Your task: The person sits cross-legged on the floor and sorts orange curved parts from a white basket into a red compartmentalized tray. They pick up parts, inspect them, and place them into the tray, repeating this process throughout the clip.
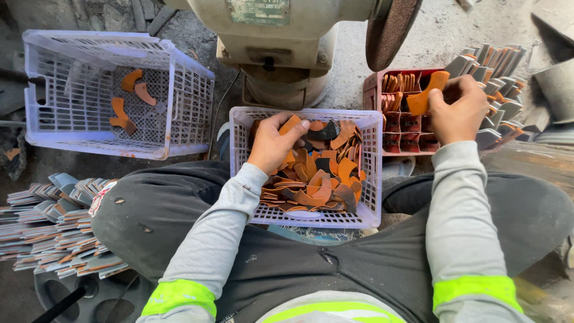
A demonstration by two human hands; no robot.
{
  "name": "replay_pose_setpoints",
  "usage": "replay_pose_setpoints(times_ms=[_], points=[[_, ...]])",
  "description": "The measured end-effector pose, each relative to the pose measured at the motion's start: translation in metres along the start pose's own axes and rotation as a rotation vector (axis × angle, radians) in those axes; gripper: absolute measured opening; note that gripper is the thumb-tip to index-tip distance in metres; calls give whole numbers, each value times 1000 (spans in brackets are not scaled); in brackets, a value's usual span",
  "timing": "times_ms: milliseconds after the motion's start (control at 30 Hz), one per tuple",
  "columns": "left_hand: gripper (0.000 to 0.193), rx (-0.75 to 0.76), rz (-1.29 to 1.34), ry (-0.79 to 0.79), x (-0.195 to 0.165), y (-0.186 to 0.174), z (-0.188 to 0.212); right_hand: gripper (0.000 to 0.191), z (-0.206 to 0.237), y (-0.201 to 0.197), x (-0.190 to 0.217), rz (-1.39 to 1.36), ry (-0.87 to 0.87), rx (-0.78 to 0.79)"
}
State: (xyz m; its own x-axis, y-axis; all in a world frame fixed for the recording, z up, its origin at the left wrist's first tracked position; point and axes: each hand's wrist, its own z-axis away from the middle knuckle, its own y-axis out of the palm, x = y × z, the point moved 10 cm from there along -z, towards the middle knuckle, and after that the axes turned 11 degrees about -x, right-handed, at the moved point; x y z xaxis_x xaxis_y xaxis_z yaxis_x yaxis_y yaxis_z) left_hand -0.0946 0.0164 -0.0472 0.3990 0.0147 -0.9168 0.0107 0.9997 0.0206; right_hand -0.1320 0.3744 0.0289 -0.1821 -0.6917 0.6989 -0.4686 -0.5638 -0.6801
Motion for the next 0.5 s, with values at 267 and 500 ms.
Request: replay_pose_setpoints(times_ms=[267, 500], points=[[33, -31, -102, 63, -7, -1, 4, 15, 27, 35, -23, 280, -19, -111], [31, -67, -163, 72, -12, -9, 5, 16, 51, 58, -27, 316, 77, -75]])
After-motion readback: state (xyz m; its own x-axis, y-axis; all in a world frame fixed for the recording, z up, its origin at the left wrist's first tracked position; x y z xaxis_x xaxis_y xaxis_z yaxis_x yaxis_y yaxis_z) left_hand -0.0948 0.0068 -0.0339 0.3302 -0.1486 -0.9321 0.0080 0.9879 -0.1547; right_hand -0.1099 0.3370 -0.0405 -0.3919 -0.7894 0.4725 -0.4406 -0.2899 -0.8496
